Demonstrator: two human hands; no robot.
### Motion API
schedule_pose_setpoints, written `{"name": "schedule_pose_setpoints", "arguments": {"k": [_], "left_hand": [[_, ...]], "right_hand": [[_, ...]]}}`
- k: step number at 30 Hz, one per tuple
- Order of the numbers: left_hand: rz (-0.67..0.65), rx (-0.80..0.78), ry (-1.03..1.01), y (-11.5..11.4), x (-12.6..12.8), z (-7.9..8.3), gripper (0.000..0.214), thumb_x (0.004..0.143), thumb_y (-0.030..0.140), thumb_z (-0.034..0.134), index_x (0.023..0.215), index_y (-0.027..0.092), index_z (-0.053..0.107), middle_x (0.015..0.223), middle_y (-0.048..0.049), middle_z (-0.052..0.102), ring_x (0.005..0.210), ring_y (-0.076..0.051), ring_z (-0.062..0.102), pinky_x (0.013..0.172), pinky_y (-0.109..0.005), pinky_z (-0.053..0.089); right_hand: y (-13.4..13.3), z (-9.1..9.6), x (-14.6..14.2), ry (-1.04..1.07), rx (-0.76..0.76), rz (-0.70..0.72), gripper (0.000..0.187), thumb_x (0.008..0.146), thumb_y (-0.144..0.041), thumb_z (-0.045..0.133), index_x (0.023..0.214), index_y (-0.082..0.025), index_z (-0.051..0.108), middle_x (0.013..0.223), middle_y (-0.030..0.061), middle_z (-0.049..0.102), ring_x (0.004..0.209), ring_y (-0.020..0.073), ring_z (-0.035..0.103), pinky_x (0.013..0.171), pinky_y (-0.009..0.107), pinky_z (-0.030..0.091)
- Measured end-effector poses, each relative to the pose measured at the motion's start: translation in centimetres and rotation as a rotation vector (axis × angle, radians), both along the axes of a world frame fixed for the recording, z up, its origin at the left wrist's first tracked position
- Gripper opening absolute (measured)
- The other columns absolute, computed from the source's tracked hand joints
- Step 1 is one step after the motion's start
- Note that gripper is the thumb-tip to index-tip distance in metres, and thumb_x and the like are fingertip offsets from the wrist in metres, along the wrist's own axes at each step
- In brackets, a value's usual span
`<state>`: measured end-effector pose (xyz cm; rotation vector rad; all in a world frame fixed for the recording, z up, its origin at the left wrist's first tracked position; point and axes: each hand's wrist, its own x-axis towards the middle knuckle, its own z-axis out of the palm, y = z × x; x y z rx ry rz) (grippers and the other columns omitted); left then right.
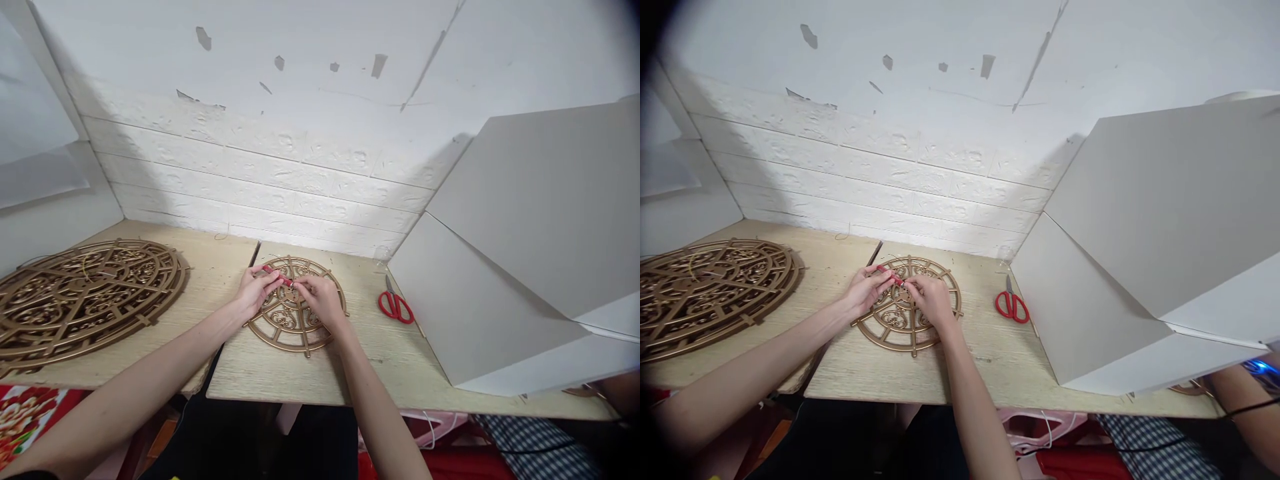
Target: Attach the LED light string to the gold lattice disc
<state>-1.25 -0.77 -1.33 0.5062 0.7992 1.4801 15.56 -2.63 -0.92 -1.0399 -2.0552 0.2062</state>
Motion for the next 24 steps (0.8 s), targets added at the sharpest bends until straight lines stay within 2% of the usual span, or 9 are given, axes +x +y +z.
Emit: {"name": "schedule_pose_setpoints", "arguments": {"k": [2, 4, 8, 10, 13, 18, 22, 24], "left_hand": [[0.014, 0.0, 0.002, 0.1, -0.2, 0.2, 0.03, 0.071, -0.008, 0.06, 0.085, 0.014, 0.047, 0.074, -0.0035, 0.064, 0.071, -0.013, 0.067, 0.069, -0.024, 0.057], [0.022, -0.001, 0.009, 0.2, -0.7, 0.4, 0.033, 0.071, -0.008, 0.06, 0.089, 0.015, 0.044, 0.077, -0.0041, 0.065, 0.072, -0.013, 0.067, 0.069, -0.025, 0.057], [-0.016, 0.077, 0.084, 0.5, -1.5, 1.0, 0.039, 0.073, -0.005, 0.061, 0.096, 0.017, 0.04, 0.082, -0.0049, 0.066, 0.071, -0.015, 0.068, 0.067, -0.026, 0.057], [-0.037, 0.109, 0.128, 0.5, -1.7, 1.0, 0.04, 0.073, -0.004, 0.061, 0.098, 0.018, 0.039, 0.083, -0.0048, 0.066, 0.07, -0.015, 0.068, 0.065, -0.026, 0.056], [-0.061, 0.115, 0.17, 0.6, -1.7, 0.6, 0.04, 0.072, -0.003, 0.062, 0.097, 0.018, 0.039, 0.084, -0.0063, 0.067, 0.07, -0.016, 0.068, 0.063, -0.025, 0.056], [-0.127, 0.139, 0.214, 0.7, -1.4, -0.1, 0.042, 0.07, 0.0, 0.065, 0.099, 0.018, 0.04, 0.089, -0.0084, 0.067, 0.072, -0.017, 0.069, 0.061, -0.025, 0.055], [-0.152, 0.122, 0.179, 0.7, -1.2, 0.0, 0.041, 0.07, -0.001, 0.064, 0.1, 0.017, 0.043, 0.088, -0.0083, 0.067, 0.072, -0.016, 0.068, 0.061, -0.023, 0.054], [-0.157, 0.088, 0.116, 0.7, -1.1, 0.1, 0.037, 0.072, -0.002, 0.061, 0.099, 0.016, 0.045, 0.086, -0.0075, 0.067, 0.071, -0.015, 0.068, 0.062, -0.021, 0.053]], "right_hand": [[0.0, 0.2, 0.2, -0.016, -0.021, 0.001, 0.014, 0.09, -0.029, 0.055, 0.091, -0.022, 0.067, 0.087, 0.0012, 0.071, 0.075, 0.0157, 0.064, 0.069, 0.025, 0.044], [0.3, 0.4, 0.9, -0.002, -0.028, -0.067, 0.016, 0.091, -0.031, 0.053, 0.09, -0.021, 0.067, 0.085, 0.0014, 0.07, 0.074, 0.0161, 0.062, 0.068, 0.025, 0.043], [1.2, 0.3, 2.9, 0.045, 0.069, -0.438, 0.017, 0.092, -0.026, 0.049, 0.087, -0.018, 0.063, 0.089, 0.0057, 0.067, 0.087, 0.0207, 0.057, 0.081, 0.032, 0.038], [1.8, -0.2, 3.7, -0.028, 0.013, -0.537, 0.016, 0.091, -0.024, 0.05, 0.082, -0.018, 0.062, 0.085, 0.0062, 0.067, 0.088, 0.0221, 0.055, 0.084, 0.035, 0.035], [2.4, -1.1, 4.2, -0.125, -0.08, -0.525, 0.014, 0.089, -0.021, 0.053, 0.078, -0.019, 0.061, 0.078, 0.005, 0.066, 0.083, 0.0212, 0.055, 0.082, 0.034, 0.033], [2.2, -1.1, 3.9, -0.081, -0.044, -0.503, 0.015, 0.089, -0.024, 0.053, 0.077, -0.019, 0.062, 0.075, 0.0046, 0.067, 0.079, 0.0204, 0.057, 0.082, 0.035, 0.033], [1.2, 0.0, 2.6, 0.225, 0.091, -0.436, 0.017, 0.09, -0.028, 0.051, 0.084, -0.018, 0.063, 0.07, 0.0028, 0.068, 0.078, 0.02, 0.061, 0.087, 0.037, 0.036], [0.7, 0.3, 1.6, 0.37, 0.095, -0.315, 0.019, 0.091, -0.031, 0.05, 0.088, -0.018, 0.063, 0.071, 0.003, 0.069, 0.078, 0.0196, 0.063, 0.084, 0.035, 0.042]]}}
